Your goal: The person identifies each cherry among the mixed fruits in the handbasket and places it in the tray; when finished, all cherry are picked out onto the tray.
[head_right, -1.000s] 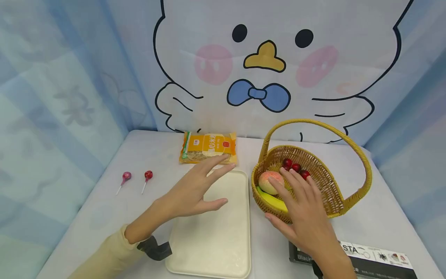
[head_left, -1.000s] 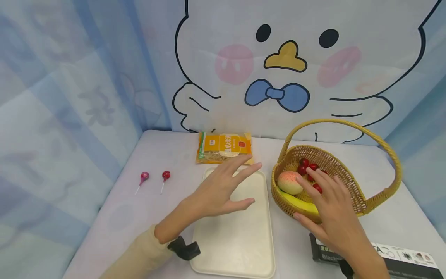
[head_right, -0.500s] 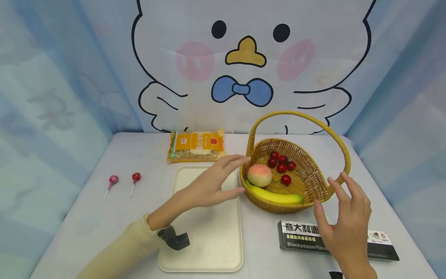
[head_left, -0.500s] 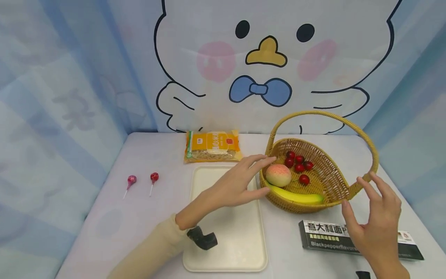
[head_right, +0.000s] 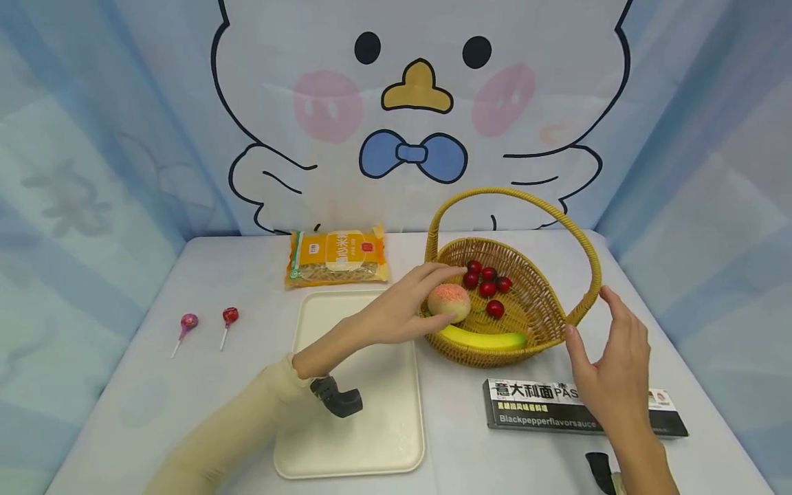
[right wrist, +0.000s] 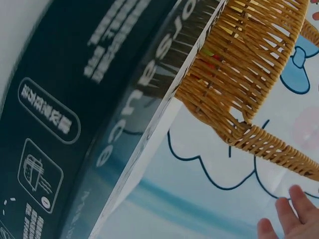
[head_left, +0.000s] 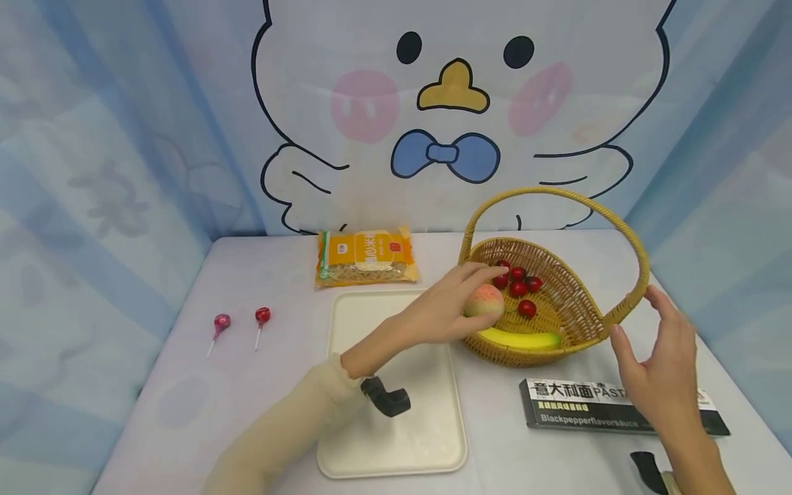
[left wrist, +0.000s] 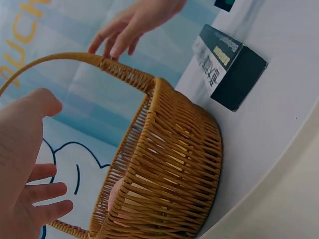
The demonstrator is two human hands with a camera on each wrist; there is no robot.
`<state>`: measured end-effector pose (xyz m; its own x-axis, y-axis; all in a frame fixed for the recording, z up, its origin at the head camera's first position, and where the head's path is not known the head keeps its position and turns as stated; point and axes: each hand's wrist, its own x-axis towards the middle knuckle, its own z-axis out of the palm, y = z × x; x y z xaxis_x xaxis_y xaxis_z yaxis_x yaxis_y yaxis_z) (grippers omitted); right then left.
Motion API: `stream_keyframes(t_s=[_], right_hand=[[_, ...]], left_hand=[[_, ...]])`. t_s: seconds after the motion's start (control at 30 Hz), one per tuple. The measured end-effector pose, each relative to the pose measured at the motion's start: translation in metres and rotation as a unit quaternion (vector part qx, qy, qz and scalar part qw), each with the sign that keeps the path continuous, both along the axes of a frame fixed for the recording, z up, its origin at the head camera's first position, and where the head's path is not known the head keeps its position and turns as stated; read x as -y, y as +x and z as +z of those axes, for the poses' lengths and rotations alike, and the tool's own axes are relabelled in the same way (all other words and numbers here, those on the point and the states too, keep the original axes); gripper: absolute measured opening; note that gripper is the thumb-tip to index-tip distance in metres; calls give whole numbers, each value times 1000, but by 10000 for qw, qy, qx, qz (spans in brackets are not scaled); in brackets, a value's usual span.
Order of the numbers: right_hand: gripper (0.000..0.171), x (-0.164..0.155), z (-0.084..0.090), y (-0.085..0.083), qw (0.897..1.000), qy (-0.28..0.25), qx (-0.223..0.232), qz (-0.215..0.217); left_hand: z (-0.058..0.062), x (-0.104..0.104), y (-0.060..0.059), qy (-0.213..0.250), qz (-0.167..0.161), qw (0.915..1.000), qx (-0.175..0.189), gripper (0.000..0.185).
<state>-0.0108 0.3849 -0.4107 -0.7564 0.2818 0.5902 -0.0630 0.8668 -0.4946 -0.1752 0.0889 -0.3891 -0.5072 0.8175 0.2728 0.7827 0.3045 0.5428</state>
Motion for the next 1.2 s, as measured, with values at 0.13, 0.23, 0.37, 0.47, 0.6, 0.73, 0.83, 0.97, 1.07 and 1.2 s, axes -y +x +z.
stream_keyframes(t_s=[0.13,0.23,0.37,0.47,0.6,0.73,0.83,0.97,1.07,1.2], right_hand=[[76,-5,-2,-3,9990,-123,415,-107],[71,-8,-3,-5,9982,-48,580,-126],[68,-11,-2,-6,9970,84,744,-171],[67,-13,-2,-8,9962,139,831,-222],[67,-14,-2,-9,9959,168,863,-232],[67,-15,-2,-10,9966,202,785,-176],[66,-15,-2,-11,9973,251,683,-107],[65,-15,-1,-11,9977,273,620,-29],[64,-15,-1,-11,9977,284,617,-10],[63,-15,-1,-10,9979,274,586,-1]], left_hand=[[1,-17,-5,-110,-59,9999,87,69],[0,-31,-9,-236,-109,9996,60,67],[2,-49,-13,-432,-232,9988,-36,63],[3,-63,-16,-561,-336,9978,47,60],[0,-82,-20,-746,-378,9963,179,58],[-3,-99,-23,-951,-420,9941,310,56],[-4,-109,-25,-1037,-509,9919,528,55],[-7,-120,-29,-1188,-595,9893,599,50],[-10,-128,-31,-1391,-633,9869,510,46],[-14,-137,-33,-1689,-645,9824,460,43]])
